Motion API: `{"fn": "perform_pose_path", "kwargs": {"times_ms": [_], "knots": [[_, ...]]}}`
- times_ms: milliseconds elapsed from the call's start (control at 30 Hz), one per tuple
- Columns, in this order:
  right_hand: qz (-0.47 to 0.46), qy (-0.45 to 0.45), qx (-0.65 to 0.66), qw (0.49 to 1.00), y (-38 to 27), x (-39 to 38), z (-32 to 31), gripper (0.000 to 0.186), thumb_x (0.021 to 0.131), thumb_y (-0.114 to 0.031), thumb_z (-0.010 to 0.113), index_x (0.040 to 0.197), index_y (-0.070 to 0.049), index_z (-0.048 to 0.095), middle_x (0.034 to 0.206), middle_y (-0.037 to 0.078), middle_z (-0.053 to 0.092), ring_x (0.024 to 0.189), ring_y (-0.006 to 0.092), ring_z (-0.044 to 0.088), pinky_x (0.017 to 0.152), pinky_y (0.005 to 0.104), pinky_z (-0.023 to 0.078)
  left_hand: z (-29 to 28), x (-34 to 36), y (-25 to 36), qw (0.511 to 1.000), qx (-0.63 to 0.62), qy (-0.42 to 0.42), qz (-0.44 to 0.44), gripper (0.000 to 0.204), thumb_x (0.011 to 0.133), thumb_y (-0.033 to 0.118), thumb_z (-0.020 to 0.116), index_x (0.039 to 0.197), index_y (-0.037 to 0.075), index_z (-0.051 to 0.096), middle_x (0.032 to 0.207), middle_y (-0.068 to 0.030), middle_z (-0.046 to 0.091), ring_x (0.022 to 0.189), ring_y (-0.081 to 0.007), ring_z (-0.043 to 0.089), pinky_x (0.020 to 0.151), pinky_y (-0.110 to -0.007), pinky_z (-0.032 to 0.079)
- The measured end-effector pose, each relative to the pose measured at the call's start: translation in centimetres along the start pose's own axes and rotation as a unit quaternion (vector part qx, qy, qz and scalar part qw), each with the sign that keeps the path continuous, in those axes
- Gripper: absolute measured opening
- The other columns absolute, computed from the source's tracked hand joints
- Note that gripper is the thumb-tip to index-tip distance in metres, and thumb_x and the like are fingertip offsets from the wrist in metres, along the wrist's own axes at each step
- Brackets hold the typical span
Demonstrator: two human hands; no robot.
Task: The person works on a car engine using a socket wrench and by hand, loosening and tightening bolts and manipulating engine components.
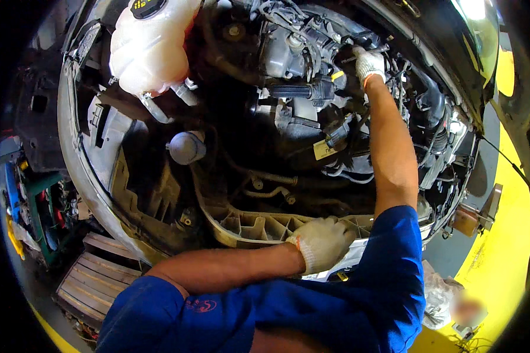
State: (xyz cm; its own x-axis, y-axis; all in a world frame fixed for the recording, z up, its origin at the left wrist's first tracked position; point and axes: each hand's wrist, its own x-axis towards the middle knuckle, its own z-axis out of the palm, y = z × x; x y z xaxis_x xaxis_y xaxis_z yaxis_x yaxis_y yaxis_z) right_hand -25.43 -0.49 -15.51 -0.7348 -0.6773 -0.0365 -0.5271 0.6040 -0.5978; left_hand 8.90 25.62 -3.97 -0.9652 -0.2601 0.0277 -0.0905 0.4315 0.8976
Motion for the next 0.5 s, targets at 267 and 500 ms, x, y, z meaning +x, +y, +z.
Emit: {"fn": "perform_pose_path", "kwargs": {"times_ms": [267,500], "knots": [[-0.005,-0.046,0.038,0.998,-0.4,-0.4,-0.4,0.039,0.078,-0.028,0.071,0.101,0.004,0.07,0.098,0.015,0.071,0.088,0.0242,0.065,0.08,0.0358,0.049,-0.2,0.0,-0.2,1.0,0.007,0.0,0.017,0.024,0.087,0.027,0.061,0.099,0.007,0.063,0.098,-0.0159,0.064,0.088,-0.032,0.064,0.075,-0.044,0.054],[-0.038,-0.088,0.018,0.995,-2.7,-2.2,-0.6,0.036,0.079,-0.029,0.069,0.098,0.002,0.07,0.097,0.019,0.072,0.093,0.0298,0.067,0.082,0.038,0.049,0.1,-0.1,-0.4,1.0,0.001,0.006,0.014,0.023,0.087,0.026,0.061,0.1,0.006,0.063,0.095,-0.0159,0.064,0.089,-0.0317,0.063,0.075,-0.042,0.054]]}}
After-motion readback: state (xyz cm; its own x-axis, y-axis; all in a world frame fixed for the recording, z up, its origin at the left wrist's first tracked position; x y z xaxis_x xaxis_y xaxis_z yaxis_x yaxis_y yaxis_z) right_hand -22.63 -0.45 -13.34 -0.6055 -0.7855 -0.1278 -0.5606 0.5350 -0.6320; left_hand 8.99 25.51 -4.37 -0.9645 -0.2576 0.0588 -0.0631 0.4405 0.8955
